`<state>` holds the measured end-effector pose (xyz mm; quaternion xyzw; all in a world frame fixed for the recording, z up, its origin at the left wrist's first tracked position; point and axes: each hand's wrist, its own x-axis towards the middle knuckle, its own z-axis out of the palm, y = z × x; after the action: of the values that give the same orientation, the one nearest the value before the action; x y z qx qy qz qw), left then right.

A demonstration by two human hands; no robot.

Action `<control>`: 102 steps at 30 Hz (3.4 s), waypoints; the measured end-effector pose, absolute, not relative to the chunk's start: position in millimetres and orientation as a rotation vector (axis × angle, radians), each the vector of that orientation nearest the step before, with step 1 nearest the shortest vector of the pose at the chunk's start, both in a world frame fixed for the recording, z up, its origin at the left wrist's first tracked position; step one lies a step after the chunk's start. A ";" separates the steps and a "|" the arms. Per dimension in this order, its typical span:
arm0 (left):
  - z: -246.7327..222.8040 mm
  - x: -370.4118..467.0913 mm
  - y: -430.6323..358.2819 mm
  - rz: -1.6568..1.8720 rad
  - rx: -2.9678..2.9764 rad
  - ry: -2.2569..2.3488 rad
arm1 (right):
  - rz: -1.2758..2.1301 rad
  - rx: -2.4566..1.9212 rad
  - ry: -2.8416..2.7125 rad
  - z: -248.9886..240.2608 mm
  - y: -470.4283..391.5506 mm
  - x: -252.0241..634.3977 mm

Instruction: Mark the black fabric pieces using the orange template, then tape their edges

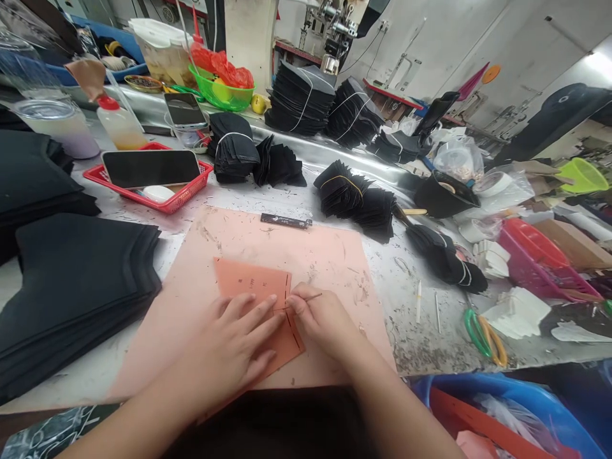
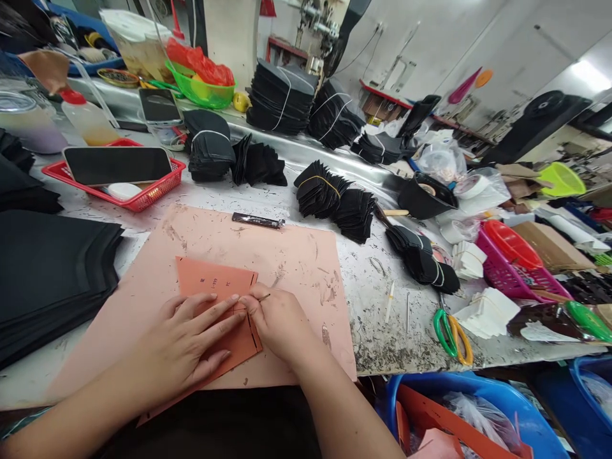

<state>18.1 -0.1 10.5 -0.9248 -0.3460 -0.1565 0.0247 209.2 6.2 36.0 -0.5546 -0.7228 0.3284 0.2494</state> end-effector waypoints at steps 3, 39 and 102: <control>9.2 17.8 -0.3 -0.507 -2.868 -1.085 | 0.901 -1.510 -1.953 35.7 7.3 208.9; 5.7 18.8 0.1 -0.539 -2.910 -1.138 | 0.804 -1.571 -2.178 39.9 35.2 212.8; 38.7 -170.2 6.3 -0.235 -2.281 -1.937 | 0.568 -1.717 -1.849 13.1 -26.7 194.6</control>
<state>-170.2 6.3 38.7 -0.7580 -0.6438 -0.0781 0.0698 194.6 -26.7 13.1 -0.6384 -0.6874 0.2113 0.2742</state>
